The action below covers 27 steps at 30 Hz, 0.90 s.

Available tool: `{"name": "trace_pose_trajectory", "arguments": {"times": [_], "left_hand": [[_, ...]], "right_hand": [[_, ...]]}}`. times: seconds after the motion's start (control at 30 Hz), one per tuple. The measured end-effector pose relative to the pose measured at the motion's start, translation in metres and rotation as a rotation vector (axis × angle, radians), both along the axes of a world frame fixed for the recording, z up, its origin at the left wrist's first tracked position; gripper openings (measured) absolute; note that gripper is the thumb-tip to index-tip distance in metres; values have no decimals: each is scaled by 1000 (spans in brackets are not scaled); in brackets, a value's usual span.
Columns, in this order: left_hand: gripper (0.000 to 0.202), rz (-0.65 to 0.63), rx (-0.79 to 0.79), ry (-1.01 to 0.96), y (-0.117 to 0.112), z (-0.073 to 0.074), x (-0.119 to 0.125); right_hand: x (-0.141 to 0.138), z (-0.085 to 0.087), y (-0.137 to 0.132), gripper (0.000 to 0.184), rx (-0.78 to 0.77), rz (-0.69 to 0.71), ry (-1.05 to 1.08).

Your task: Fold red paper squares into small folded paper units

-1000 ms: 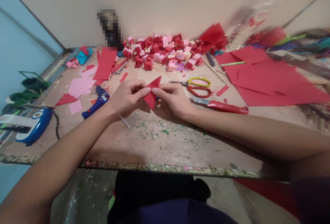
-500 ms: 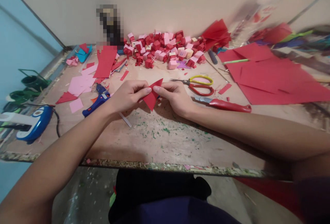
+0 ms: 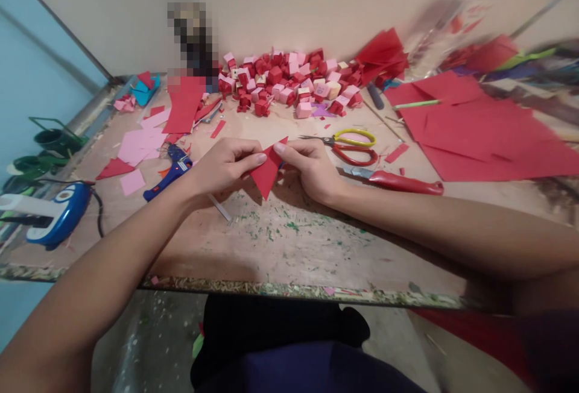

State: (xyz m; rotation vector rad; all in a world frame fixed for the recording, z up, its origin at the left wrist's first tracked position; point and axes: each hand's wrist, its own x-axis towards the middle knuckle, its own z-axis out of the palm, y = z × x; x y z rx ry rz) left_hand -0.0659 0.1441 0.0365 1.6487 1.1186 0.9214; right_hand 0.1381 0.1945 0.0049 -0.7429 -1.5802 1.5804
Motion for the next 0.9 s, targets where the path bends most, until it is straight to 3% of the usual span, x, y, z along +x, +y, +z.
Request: {"name": "trace_pose_trajectory", "arguments": {"times": [0.73,0.9], "left_hand": [[35,-62,16,65,1,2,-3],[35,28,132,85,4,4,-4]], "right_hand": [[-2,-4,1,42,-116,-69,95],[0,3,0,60,60,58,-85]]}}
